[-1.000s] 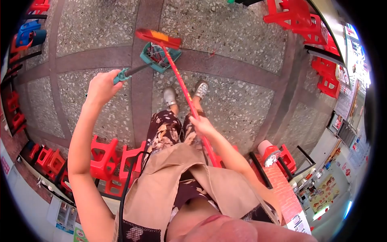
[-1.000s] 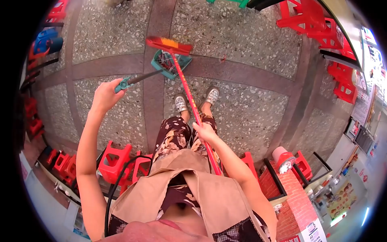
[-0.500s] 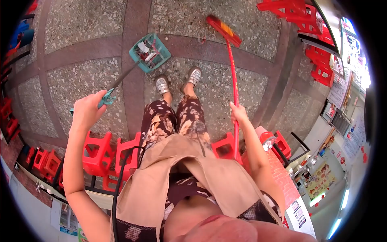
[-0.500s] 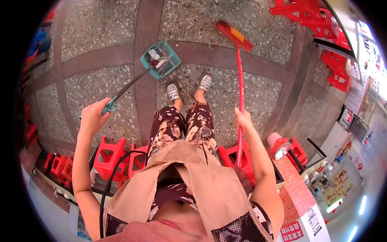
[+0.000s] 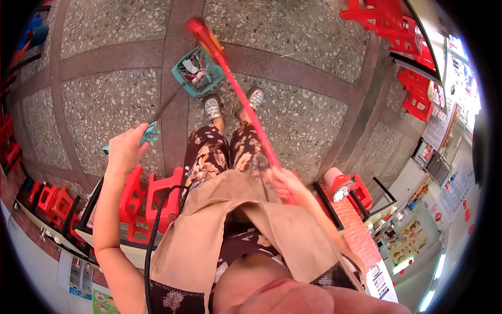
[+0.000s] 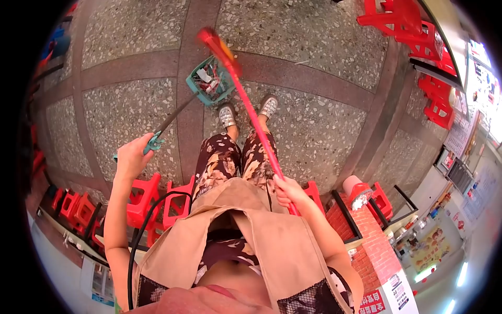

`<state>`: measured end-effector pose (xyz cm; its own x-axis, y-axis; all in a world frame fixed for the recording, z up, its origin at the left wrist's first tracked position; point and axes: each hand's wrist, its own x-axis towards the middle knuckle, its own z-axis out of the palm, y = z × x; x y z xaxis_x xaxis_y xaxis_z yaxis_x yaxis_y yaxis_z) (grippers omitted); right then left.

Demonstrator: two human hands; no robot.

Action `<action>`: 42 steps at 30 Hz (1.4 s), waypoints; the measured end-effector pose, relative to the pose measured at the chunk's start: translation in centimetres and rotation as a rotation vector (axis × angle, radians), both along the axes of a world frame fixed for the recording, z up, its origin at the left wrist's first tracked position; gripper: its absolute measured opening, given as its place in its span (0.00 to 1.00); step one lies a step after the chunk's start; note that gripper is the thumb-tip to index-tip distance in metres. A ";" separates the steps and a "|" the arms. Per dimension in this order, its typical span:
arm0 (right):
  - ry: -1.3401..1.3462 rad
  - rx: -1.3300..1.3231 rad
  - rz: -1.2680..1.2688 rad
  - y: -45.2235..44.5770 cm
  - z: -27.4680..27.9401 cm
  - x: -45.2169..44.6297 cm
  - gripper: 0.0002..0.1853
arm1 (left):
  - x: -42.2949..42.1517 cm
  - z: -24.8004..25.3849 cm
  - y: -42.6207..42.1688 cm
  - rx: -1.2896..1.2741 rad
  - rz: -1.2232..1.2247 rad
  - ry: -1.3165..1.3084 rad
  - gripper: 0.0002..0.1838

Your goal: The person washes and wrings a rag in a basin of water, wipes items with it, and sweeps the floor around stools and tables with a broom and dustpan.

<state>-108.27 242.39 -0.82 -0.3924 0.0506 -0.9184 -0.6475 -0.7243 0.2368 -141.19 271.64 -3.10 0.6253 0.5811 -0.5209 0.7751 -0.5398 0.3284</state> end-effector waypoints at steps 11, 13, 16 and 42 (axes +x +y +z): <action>-0.627 -0.165 0.088 -2.1 -11.6 9.2 0.16 | -3.3 0.7 -0.7 0.033 0.185 -0.066 0.21; -0.541 -0.139 0.137 -1.9 -13.4 7.7 0.15 | -4.5 0.3 -0.2 0.049 0.216 -0.048 0.21; -0.460 -0.108 0.277 1.1 -11.1 2.6 0.15 | -5.2 0.0 1.2 0.060 0.222 -0.005 0.20; -0.879 0.185 0.808 14.3 -22.4 6.4 0.31 | -10.3 0.4 0.3 -0.030 0.495 0.043 0.21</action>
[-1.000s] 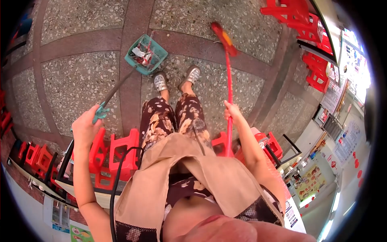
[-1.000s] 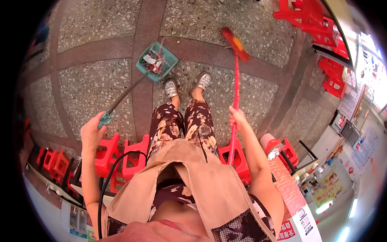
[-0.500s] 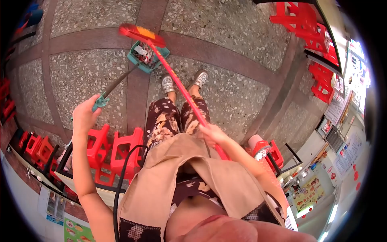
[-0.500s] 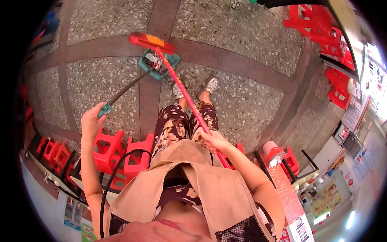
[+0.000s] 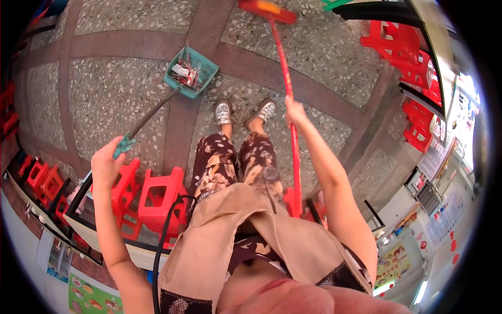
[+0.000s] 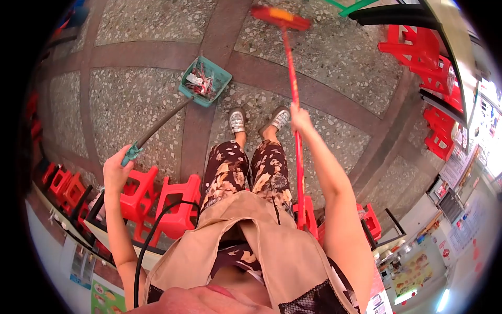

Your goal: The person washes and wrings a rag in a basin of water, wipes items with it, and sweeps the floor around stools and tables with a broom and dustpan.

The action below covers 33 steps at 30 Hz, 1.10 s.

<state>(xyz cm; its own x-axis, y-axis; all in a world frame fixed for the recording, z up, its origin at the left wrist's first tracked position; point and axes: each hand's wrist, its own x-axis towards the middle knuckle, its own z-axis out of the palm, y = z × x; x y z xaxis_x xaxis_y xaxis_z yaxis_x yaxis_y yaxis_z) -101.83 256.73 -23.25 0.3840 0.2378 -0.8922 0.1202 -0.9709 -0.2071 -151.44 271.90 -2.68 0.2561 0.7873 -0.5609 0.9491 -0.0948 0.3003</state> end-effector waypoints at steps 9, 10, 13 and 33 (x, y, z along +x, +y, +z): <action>0.668 -0.308 -0.248 -8.5 12.5 -10.7 0.26 | -0.7 -0.3 1.6 0.082 -0.073 0.017 0.22; 0.661 -0.326 -0.268 -8.1 14.6 -10.4 0.27 | -0.7 -0.3 1.7 0.068 -0.079 0.019 0.21; 0.593 -0.283 -0.267 -8.1 16.5 -8.2 0.26 | -1.7 -0.5 1.2 0.060 -0.066 -0.002 0.21; 0.556 -0.359 -0.118 3.2 10.2 -15.0 0.31 | -10.1 0.4 -7.6 -0.201 0.482 0.056 0.22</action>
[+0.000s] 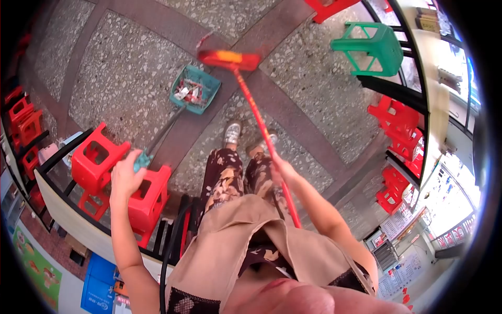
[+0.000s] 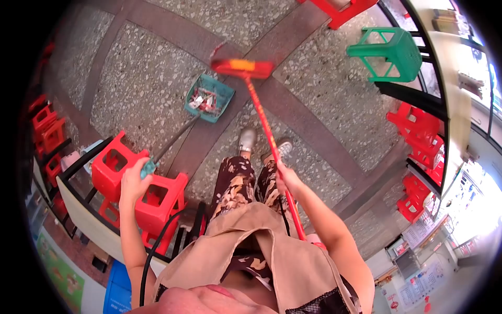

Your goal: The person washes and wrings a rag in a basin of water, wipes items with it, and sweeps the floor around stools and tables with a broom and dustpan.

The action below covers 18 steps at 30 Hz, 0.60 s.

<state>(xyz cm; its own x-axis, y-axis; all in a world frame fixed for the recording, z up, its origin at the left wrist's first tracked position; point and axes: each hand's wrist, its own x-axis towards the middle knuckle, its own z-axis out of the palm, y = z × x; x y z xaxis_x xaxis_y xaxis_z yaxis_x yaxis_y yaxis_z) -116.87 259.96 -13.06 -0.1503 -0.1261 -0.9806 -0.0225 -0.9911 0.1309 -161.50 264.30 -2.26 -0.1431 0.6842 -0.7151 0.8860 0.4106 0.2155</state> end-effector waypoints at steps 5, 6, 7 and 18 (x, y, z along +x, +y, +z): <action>0.068 -0.038 -0.044 3.4 6.8 0.8 0.28 | -0.3 1.1 -0.3 -0.027 -0.011 -0.020 0.25; 0.043 0.028 -0.024 4.9 6.9 1.0 0.28 | -0.4 1.4 -0.8 -0.019 -0.003 -0.006 0.25; 0.020 0.093 -0.003 6.7 6.6 1.2 0.28 | -0.5 2.0 -1.4 -0.021 0.003 -0.006 0.25; -0.386 0.546 0.667 23.8 -10.4 -0.4 0.34 | -2.6 3.7 -4.4 -0.045 0.343 0.026 0.26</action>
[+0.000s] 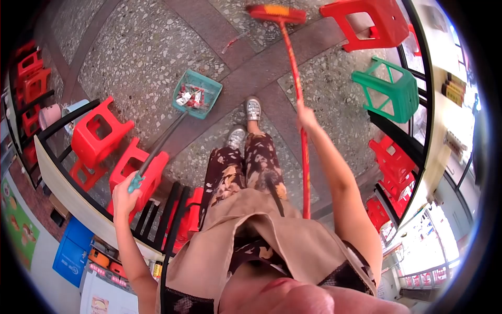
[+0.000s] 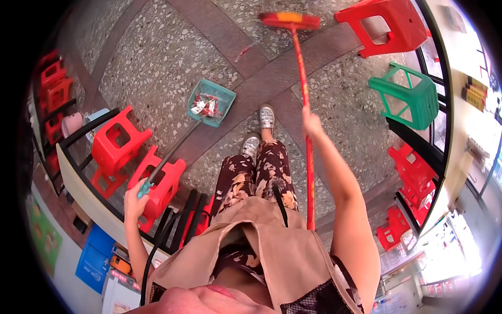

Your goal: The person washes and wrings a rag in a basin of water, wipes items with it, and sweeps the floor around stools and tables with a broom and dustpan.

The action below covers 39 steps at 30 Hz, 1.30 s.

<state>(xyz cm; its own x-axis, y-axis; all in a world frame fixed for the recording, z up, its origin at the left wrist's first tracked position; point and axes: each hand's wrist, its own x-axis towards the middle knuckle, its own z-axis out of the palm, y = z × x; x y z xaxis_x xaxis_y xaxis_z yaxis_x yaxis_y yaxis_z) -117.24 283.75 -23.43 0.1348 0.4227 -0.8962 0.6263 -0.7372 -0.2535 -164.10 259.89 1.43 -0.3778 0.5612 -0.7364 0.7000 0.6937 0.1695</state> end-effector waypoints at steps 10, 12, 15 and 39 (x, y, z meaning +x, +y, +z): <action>0.453 -0.973 -0.361 -8.1 10.7 -3.2 0.28 | -0.6 -4.3 3.3 -0.380 0.135 -0.260 0.24; 0.512 -1.047 -0.402 -6.8 13.0 -2.6 0.28 | -0.1 -2.6 4.3 -0.348 0.030 -0.094 0.19; 0.545 -0.987 -0.404 -2.9 15.9 -2.7 0.28 | -0.4 -1.1 4.7 -0.283 -0.019 -0.039 0.17; 0.552 -0.505 -0.826 34.8 10.8 -12.1 0.28 | -18.1 -7.6 54.4 0.023 -0.430 -0.128 0.18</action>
<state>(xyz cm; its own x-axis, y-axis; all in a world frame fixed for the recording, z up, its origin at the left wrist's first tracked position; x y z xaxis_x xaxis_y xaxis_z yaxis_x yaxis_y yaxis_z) -129.35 318.50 -12.66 -0.2632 -0.0426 -0.9638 -0.2108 -0.9723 0.1006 -182.25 314.24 -6.21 -0.0130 0.6637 -0.7478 0.8963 0.3392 0.2855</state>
